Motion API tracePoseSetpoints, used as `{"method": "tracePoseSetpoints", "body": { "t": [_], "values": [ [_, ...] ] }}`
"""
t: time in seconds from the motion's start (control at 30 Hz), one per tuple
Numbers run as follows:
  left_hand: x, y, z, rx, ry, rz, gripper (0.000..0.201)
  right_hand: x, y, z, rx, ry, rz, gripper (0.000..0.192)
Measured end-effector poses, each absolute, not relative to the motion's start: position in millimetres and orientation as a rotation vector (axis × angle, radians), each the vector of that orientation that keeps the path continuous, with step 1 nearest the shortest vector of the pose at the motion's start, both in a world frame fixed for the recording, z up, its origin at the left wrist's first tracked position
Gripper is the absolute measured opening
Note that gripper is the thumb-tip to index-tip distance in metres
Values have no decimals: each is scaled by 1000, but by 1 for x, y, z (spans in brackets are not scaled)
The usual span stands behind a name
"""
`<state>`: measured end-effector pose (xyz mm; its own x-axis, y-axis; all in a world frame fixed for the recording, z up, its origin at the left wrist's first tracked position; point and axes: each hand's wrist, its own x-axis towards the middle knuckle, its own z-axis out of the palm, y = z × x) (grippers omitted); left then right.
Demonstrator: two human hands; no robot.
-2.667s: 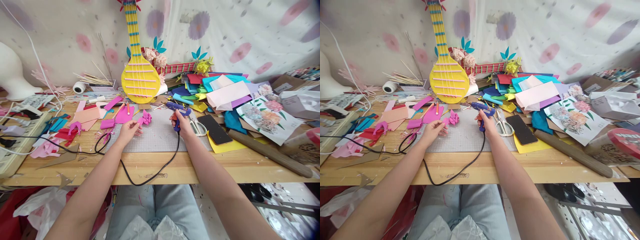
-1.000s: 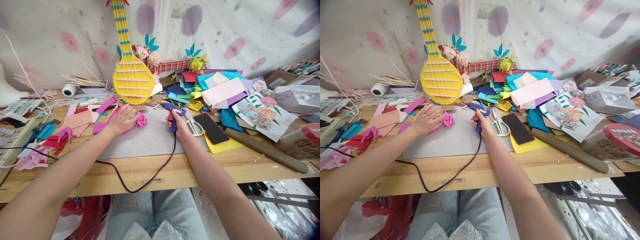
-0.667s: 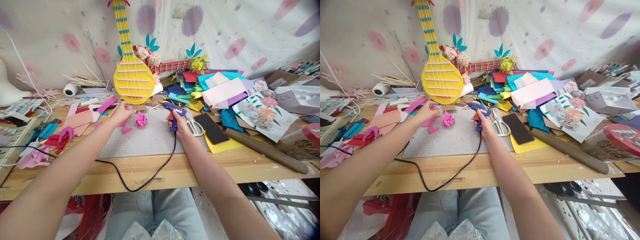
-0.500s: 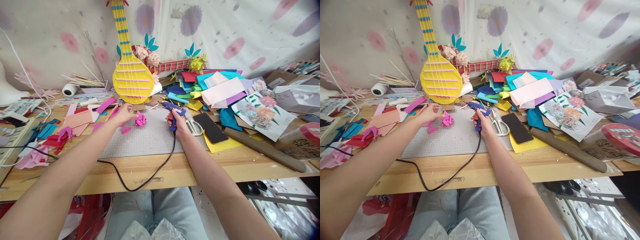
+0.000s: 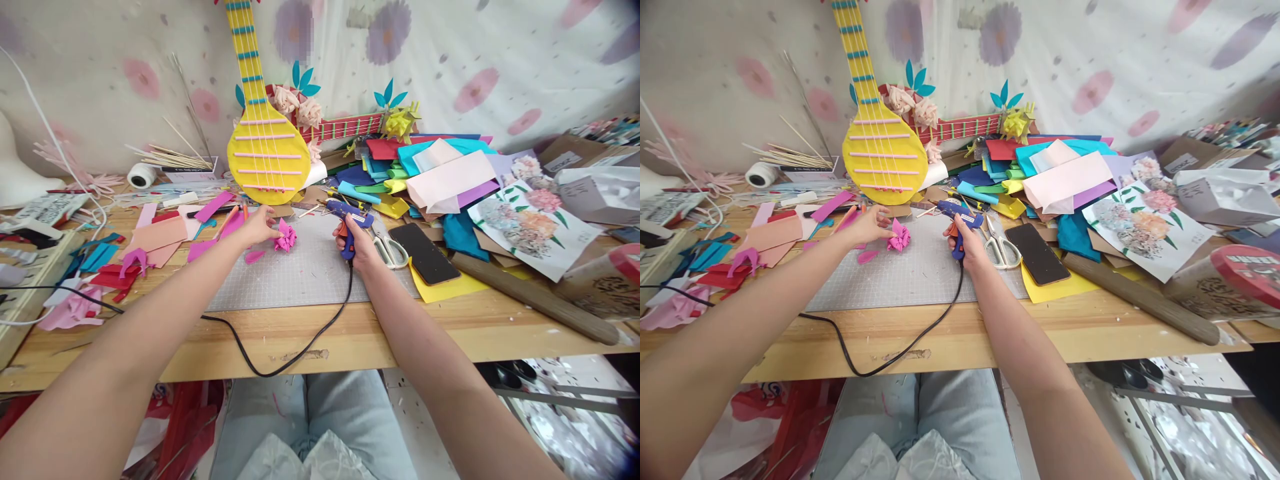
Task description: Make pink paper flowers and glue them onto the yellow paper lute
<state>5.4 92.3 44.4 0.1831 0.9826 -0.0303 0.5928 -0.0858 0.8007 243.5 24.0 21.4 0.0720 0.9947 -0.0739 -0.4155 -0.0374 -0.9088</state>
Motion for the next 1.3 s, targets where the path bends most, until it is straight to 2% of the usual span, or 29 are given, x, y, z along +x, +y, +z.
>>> {"method": "tracePoseSetpoints", "body": {
  "t": [0.27, 0.43, 0.6, 0.73, 0.93, 1.17, 1.3],
  "values": [
    [-4, 92, 52, 1642, 1498, 765, 59, 244, 25, 20, -983, -837, 1339, 46],
    [-17, 80, 53, 1716, 1612, 895, 32, 243, 25, 19, -972, -871, 1321, 46],
    [-30, 48, 43, 1985, 1613, 708, 17, 242, 24, 17, -971, -882, 1312, 46],
    [-39, 31, 35, 2144, 1604, 608, 18, 241, 24, 17, -972, -877, 1299, 47],
    [-47, 24, 24, 1985, 1638, 667, 22, 241, 23, 15, -971, -905, 1289, 46],
    [-49, 22, 15, 1821, 1580, 900, 17, 239, 20, 18, -1009, -925, 1278, 47],
    [-47, 23, 14, 1587, 1527, 1184, 12, 238, 18, 18, -1045, -958, 1255, 46]
  ]
}}
